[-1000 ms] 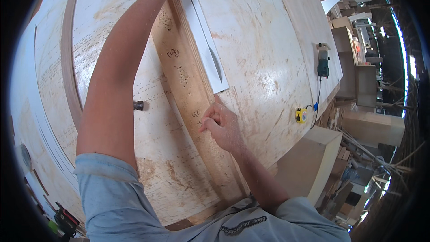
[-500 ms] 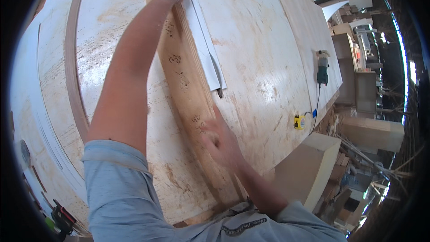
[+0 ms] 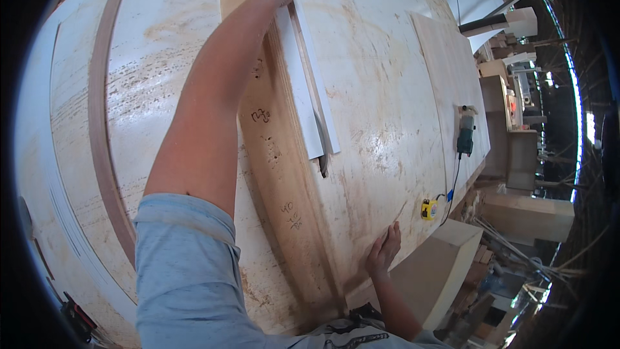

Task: The person aligns a white board against a guide on a workbench and pushes it through a table saw to trim it. After repeating this with another board, the person measures a wooden panel on the floor using a tape measure and places the trimmed boards onto it.

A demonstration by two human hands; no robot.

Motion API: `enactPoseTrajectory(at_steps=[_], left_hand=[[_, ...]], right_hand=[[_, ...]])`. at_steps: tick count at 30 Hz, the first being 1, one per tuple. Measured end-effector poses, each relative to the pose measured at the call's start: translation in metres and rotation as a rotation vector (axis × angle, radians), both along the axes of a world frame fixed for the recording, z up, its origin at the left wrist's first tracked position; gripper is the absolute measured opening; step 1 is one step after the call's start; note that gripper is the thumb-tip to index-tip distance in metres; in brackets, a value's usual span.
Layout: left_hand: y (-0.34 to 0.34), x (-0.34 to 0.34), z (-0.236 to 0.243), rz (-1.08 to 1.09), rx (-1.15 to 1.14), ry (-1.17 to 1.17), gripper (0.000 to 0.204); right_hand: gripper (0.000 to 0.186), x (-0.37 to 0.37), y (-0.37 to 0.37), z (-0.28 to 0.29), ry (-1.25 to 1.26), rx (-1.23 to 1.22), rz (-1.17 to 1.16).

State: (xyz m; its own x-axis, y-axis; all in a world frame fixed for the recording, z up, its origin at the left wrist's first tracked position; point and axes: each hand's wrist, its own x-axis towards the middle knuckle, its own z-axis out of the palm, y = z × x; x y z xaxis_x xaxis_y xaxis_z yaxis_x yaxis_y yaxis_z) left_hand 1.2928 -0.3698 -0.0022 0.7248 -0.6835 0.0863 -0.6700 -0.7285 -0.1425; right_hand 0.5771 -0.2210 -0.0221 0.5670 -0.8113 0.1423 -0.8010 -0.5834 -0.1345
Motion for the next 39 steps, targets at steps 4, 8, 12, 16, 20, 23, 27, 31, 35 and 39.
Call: enactPoseTrajectory(at_steps=[4,8,12,16,20,23,27,31,35,39], left_hand=[[0.001,-0.003,-0.008,-0.019,-0.221,-0.018,0.045],[0.011,-0.038,0.066,0.002,0.072,0.165,0.08],[0.001,-0.024,0.045,0.063,0.051,0.121,0.082],[0.013,-0.026,0.031,0.009,0.166,-0.022,0.061],[0.021,-0.065,0.02,-0.15,0.226,0.055,0.047],[0.018,-0.078,0.016,-0.199,0.169,-0.048,0.041],[-0.013,0.009,-0.03,-0.093,0.181,-0.109,0.058],[-0.03,0.054,-0.025,-0.022,-0.14,-0.018,0.048],[-0.041,0.008,0.011,0.06,0.065,-0.007,0.054],[0.005,-0.048,0.019,0.02,0.097,0.032,0.058]], right_hand=[[0.055,-0.006,-0.003,-0.006,-0.01,-0.01,0.009],[0.052,-0.007,-0.003,-0.002,0.028,-0.038,0.007],[0.051,0.004,-0.003,0.004,0.041,-0.067,0.023],[0.051,0.005,-0.004,0.003,0.029,-0.062,0.026],[0.051,0.005,0.001,0.008,0.043,-0.068,0.014],[0.051,-0.002,0.005,-0.002,0.054,-0.057,-0.021],[0.051,-0.005,-0.009,0.0,0.059,-0.078,0.039],[0.053,-0.017,-0.01,-0.008,0.074,-0.043,0.021],[0.054,-0.011,-0.003,0.0,0.044,-0.014,-0.023],[0.053,0.003,-0.005,0.006,0.034,-0.014,0.0]])
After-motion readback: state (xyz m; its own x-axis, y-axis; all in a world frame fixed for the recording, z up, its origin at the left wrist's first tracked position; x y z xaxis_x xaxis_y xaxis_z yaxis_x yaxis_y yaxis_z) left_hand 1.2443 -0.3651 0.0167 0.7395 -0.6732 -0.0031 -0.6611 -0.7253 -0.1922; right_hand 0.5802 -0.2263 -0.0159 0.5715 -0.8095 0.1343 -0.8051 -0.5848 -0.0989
